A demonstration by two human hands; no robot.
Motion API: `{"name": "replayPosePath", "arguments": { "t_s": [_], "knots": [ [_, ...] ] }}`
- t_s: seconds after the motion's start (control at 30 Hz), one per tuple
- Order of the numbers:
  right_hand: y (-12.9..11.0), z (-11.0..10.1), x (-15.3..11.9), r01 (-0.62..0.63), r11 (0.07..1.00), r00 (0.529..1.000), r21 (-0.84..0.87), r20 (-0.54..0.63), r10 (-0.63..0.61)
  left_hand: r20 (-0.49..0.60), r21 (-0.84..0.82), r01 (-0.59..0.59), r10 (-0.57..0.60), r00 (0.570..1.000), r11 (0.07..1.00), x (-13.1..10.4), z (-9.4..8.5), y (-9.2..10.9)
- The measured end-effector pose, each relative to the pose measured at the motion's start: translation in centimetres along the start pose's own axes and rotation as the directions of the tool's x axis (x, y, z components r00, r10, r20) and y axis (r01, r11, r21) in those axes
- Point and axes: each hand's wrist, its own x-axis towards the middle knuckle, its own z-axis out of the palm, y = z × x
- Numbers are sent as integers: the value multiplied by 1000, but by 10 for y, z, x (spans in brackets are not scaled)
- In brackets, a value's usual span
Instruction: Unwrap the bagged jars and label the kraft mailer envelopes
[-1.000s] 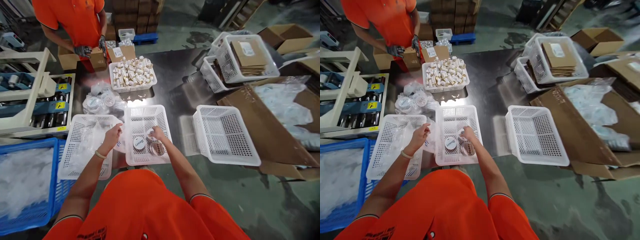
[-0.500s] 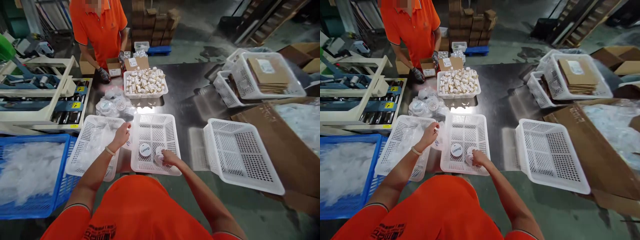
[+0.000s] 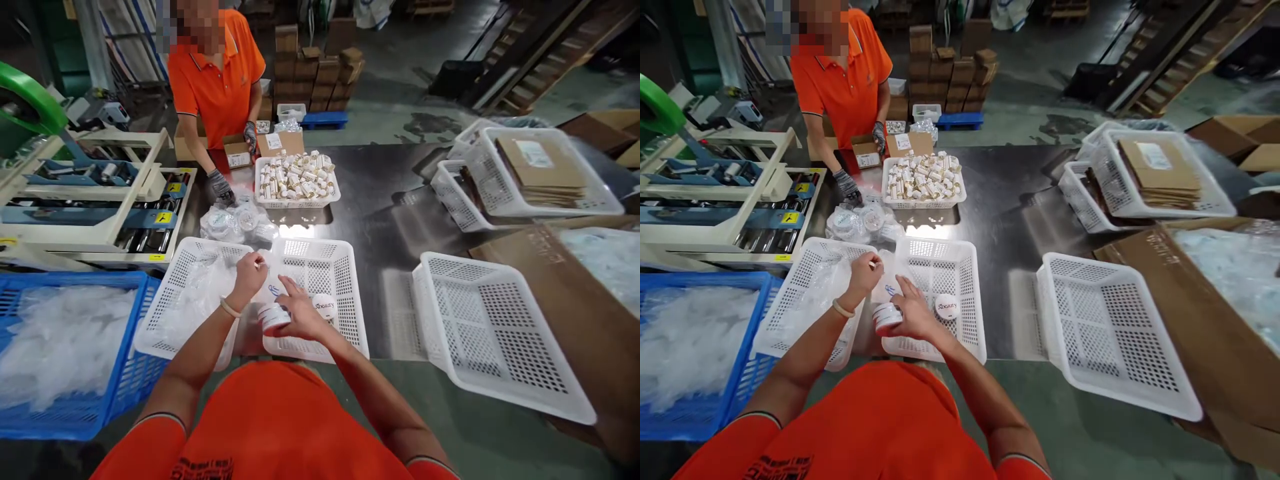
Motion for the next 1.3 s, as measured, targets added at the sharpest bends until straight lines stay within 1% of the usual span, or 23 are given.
{"name": "replayPosePath", "arguments": {
  "t_s": [0.1, 0.17, 0.2, 0.27, 0.3, 0.37, 0.4, 0.43, 0.47, 0.5, 0.6, 0.67, 0.73, 0.77, 0.8, 0.83, 0.9, 0.97, 1.03, 1.1, 1.17, 1.23, 1.3],
  "knots": [
    [8, 7, 13, 8, 993, 1000, -121, 3, -7, -34, 67, -2, 5, 999, 998, 2, -8, -3],
    [12, 2, 12, 77, 981, 997, -180, 14, -75, -37, 146, -62, 68, 997, 987, 2, -17, -7],
    [12, -2, 11, 117, 972, 993, -203, 24, -115, -8, 167, -106, 109, 994, 980, 2, -22, -8],
    [12, -11, 8, 182, 955, 983, -233, 52, -175, 126, 150, -211, 193, 973, 966, 1, -31, -10],
    [11, -16, 8, 200, 950, 980, -241, 62, -191, 214, 123, -260, 230, 949, 958, 1, -36, -10],
    [9, -25, 7, 219, 942, 976, -254, 72, -207, 379, 69, -331, 282, 881, 941, 0, -44, -10],
    [8, -28, 8, 224, 940, 974, -258, 76, -212, 434, 58, -348, 290, 853, 936, 0, -48, -9],
    [7, -31, 8, 231, 937, 973, -262, 80, -217, 459, 63, -348, 283, 842, 935, 1, -51, -9],
    [7, -33, 9, 237, 934, 971, -267, 82, -223, 454, 80, -335, 264, 851, 939, 3, -54, -10],
    [7, -35, 10, 243, 932, 970, -271, 79, -230, 422, 104, -309, 239, 875, 945, 4, -57, -10],
    [9, -37, 13, 255, 937, 967, -237, 62, -247, 270, 151, -189, 144, 952, 970, 10, -64, -12],
    [13, -40, 17, 258, 956, 966, -139, 68, -251, 258, 129, -113, 77, 963, 985, 13, -69, -14],
    [17, -43, 23, 238, 971, 968, 33, 75, -240, 310, 83, -44, 17, 951, 996, 16, -77, -16],
    [20, -45, 26, 214, 968, 973, 129, 56, -222, 320, 62, -17, -4, 947, 998, 18, -83, -18],
    [22, -46, 29, 186, 958, 981, 220, 16, -194, 295, 51, -1, -14, 955, 999, 21, -92, -20],
    [24, -47, 31, 160, 940, 987, 301, -43, -155, 225, 54, 2, -14, 974, 999, 23, -102, -23],
    [28, -47, 31, 118, 895, 983, 429, -178, -45, -10, 103, -28, 30, 1000, 994, 28, -128, -32],
    [32, -44, 28, 62, 846, 961, 529, -261, 93, -222, 186, -69, 111, 969, 980, 28, -153, -46],
    [35, -37, 22, -16, 799, 932, 601, -281, 230, -309, 253, -86, 164, 937, 964, 20, -166, -65],
    [37, -30, 17, -72, 759, 904, 647, -279, 323, -303, 275, -70, 156, 940, 959, 5, -164, -89],
    [37, -23, 14, -86, 734, 893, 674, -275, 357, -244, 257, 5, 60, 968, 966, -13, -149, -115],
    [35, -17, 13, -92, 722, 894, 685, -263, 364, -111, 245, 134, -109, 988, 960, -29, -132, -139],
    [32, -14, 12, -108, 720, 899, 685, -243, 365, 42, 260, 236, -255, 966, 936, -38, -122, -157]
  ]
}}
